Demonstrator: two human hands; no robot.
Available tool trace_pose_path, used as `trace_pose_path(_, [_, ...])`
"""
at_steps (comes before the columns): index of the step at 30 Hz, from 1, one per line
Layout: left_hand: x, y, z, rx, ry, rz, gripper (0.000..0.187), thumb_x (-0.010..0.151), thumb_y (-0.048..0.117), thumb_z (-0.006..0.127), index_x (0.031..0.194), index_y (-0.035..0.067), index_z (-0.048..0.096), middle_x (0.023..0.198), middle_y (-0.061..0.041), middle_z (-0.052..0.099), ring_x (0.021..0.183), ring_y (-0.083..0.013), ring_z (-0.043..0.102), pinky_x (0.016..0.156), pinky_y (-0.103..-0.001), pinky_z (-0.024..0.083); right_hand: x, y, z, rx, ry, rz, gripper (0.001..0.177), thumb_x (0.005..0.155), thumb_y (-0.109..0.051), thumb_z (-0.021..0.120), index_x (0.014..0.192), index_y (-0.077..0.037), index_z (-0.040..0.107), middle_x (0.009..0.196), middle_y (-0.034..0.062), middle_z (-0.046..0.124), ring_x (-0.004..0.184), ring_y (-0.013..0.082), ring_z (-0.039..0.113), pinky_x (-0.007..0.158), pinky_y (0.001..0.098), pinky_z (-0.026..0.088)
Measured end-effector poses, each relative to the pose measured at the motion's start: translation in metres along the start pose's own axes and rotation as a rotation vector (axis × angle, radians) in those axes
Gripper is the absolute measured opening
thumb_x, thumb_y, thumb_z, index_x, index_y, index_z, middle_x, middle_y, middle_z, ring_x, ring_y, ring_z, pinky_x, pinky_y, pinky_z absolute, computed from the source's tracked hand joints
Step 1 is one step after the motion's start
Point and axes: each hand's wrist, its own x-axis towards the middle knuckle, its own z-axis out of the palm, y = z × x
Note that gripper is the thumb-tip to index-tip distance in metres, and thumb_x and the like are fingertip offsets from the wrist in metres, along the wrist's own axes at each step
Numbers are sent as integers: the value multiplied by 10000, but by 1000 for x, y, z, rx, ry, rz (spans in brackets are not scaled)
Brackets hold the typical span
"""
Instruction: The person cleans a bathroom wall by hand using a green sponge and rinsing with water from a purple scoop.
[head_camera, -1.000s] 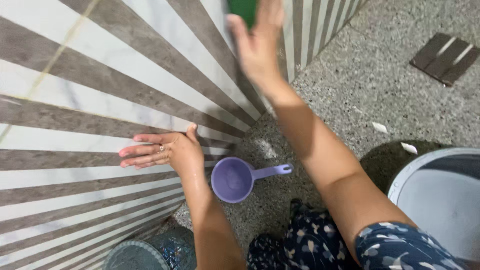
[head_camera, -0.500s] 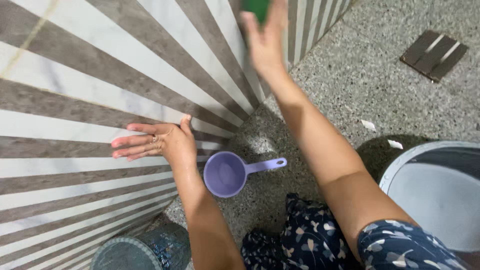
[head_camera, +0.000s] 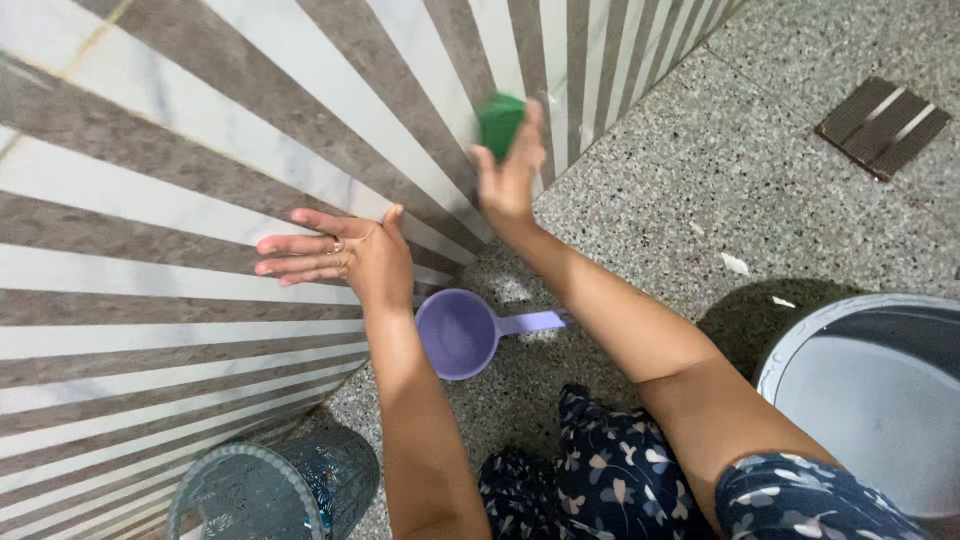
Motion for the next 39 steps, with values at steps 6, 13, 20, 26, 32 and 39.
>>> trace_pose_path(6, [-5, -1, 5, -3, -16, -42, 1464, 948, 588, 853, 1529, -71, -318, 1395, -549, -338, 1261, -776, -299, 955, -930, -61, -4, -4, 4, -196, -59, -374, 724, 1007, -436, 707, 1512, -72, 336, 1396, 205, 452, 1240, 376, 439, 1067, 578, 367])
trace_pose_path(13, [-4, 1, 6, 4, 29, -14, 1462, 917, 606, 845, 1542, -60, -296, 1427, -526, -315, 1276, -761, -291, 972, -922, -60, -34, 39, -9, -205, -219, -246, 796, 999, -355, 742, 1525, 14, 272, 1386, 252, 456, 1252, 421, 439, 1082, 588, 364])
trace_pose_path(20, [-36, 27, -41, -9, -201, -208, 1215, 962, 471, 820, 1659, 15, -64, 1635, -400, -147, 1505, -612, -128, 1172, -793, 25, 10, 33, -78, 734, -416, 402, 686, 1049, -458, 622, 1493, 17, 403, 1292, 230, 541, 1137, 373, 547, 948, 524, 469])
trace_pose_path(26, [-222, 66, -29, -467, -301, -925, 1019, 886, 404, 759, 1541, -94, 158, 1421, -337, 327, 1333, -432, 358, 1090, -612, 359, -38, 171, -174, 1121, -557, 1188, 580, 1059, -544, 567, 1323, -31, 621, 1134, 164, 648, 958, 330, 682, 846, 465, 574])
trace_pose_path(32, [-316, 84, 52, -1526, -246, -1864, 731, 872, 515, 671, 1328, 12, 400, 1219, -203, 528, 1090, -332, 566, 871, -513, 530, -124, 271, -205, -256, -705, 657, 734, 1033, -557, 541, 1554, -68, 370, 1330, 362, 436, 1204, 502, 461, 1058, 539, 412])
trace_pose_path(39, [-339, 54, 169, -1736, -221, -1964, 400, 978, 435, 502, 1130, 67, 543, 932, -122, 617, 811, -265, 637, 755, -424, 583, -144, 186, -203, -520, -852, 701, 773, 993, -647, 384, 1617, -196, 326, 1468, 311, 401, 1322, 452, 463, 1154, 525, 347])
